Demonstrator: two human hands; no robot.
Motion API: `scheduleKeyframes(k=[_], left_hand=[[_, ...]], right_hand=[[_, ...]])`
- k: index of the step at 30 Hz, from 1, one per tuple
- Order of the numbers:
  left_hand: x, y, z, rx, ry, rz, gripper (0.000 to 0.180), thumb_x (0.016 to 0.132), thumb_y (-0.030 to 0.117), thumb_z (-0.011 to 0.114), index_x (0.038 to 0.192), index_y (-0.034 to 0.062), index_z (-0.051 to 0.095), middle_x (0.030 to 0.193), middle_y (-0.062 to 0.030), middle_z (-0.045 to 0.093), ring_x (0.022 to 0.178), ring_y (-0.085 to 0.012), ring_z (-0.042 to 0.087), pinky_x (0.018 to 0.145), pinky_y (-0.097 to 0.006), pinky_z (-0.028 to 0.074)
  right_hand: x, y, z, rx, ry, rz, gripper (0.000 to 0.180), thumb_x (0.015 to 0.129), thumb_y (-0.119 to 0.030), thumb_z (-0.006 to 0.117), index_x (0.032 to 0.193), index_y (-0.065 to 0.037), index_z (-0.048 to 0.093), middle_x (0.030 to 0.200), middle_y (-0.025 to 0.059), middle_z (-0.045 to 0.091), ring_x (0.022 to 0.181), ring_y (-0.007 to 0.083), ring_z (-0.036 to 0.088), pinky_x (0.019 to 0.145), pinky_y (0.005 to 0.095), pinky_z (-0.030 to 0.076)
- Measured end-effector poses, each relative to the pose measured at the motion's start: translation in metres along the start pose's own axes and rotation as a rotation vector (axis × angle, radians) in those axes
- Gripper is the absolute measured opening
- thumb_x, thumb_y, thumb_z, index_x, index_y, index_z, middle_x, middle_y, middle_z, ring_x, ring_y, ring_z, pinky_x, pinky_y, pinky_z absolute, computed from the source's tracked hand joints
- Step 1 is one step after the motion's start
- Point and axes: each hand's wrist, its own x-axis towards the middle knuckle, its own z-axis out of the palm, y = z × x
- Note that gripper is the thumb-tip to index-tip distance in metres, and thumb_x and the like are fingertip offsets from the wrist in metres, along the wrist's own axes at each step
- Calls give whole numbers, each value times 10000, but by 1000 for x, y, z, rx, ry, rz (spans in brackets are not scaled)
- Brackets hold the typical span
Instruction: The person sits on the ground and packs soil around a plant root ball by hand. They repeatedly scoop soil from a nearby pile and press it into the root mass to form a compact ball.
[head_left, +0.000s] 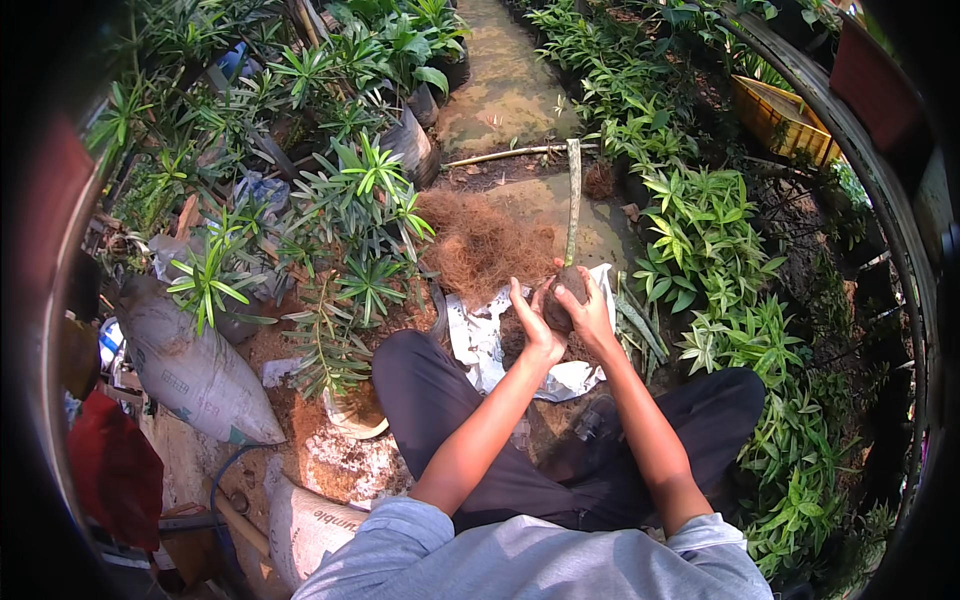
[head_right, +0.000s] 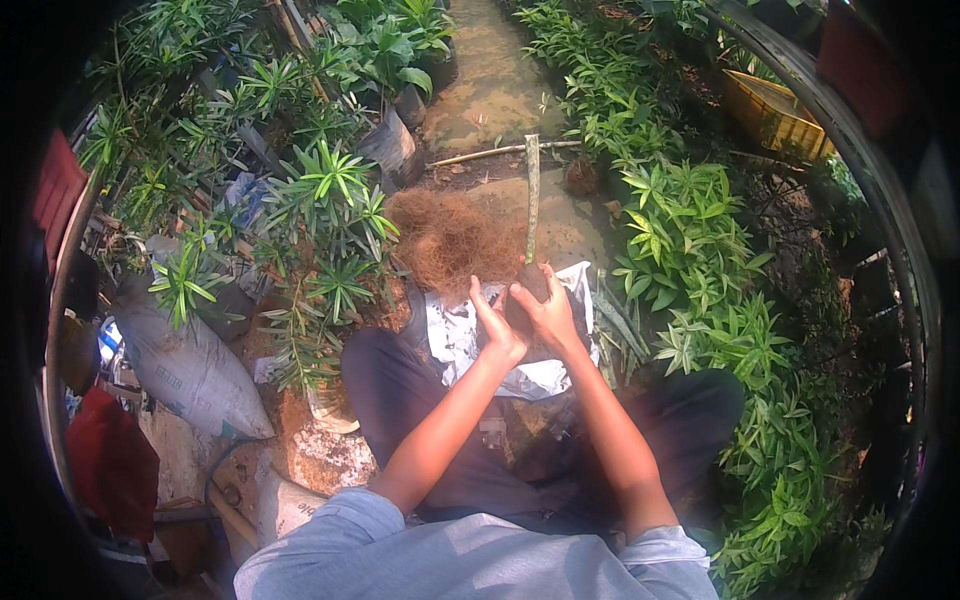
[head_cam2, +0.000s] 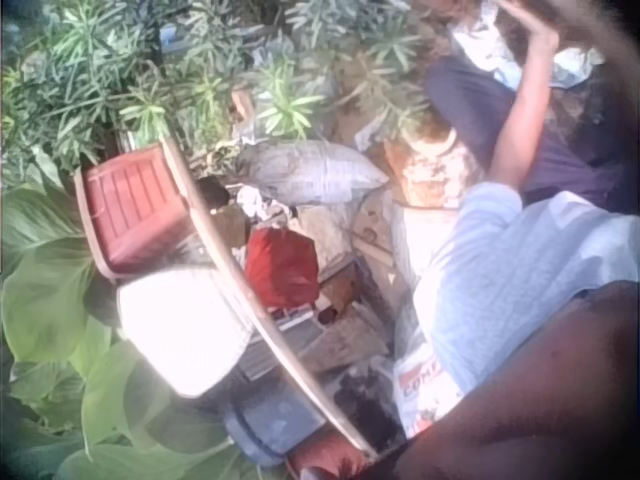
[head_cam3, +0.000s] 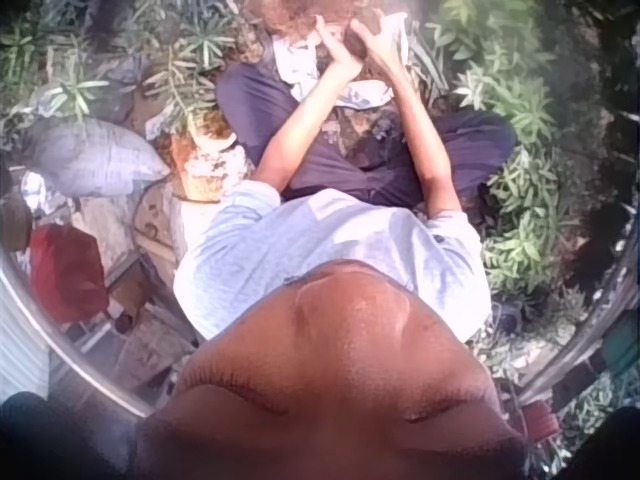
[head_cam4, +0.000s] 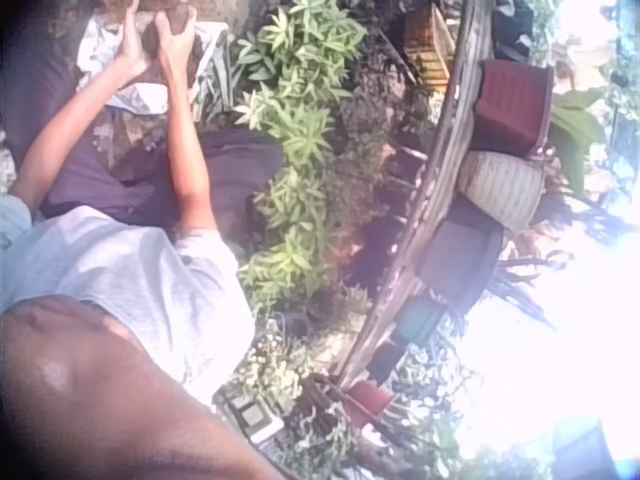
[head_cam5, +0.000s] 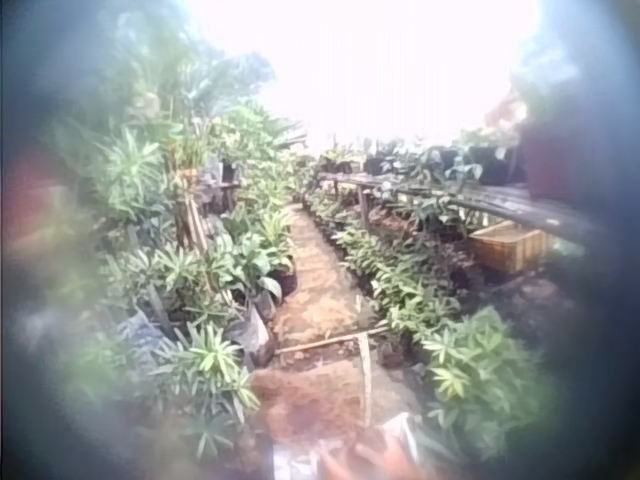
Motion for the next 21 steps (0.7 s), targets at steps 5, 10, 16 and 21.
scheduleKeyframes(k=[5,10,16,21], left_hand=[[8,-4,-17,-92,243,103,828,807,842,413,1045,65,572,993,-71,580,984,-241,579,916,-415,460],[4,-3,-18,-24,295,77,870,796,841,425,1133,52,572,1101,-89,581,1069,-255,574,970,-421,451],[-2,11,-8,-104,-43,-122,903,799,856,365,1200,77,579,1244,-109,584,1166,-277,565,1026,-465,425],[-4,12,-1,-117,6,-233,900,798,879,283,1239,161,599,1272,-96,588,1209,-284,549,1041,-488,405]], right_hand=[[-15,-28,27,-251,70,-77,736,688,-280,865,1245,52,517,1144,161,637,1063,207,613,953,331,476],[-15,-14,28,-168,115,94,745,735,-311,845,1276,82,516,1117,183,653,1019,207,634,908,326,505],[0,-18,-1,68,-123,-55,644,845,-331,745,1307,54,516,1135,160,657,1010,206,645,897,325,512],[-16,-45,10,543,-205,45,604,821,-230,769,1320,-27,496,1027,109,672,975,173,639,873,315,498]])
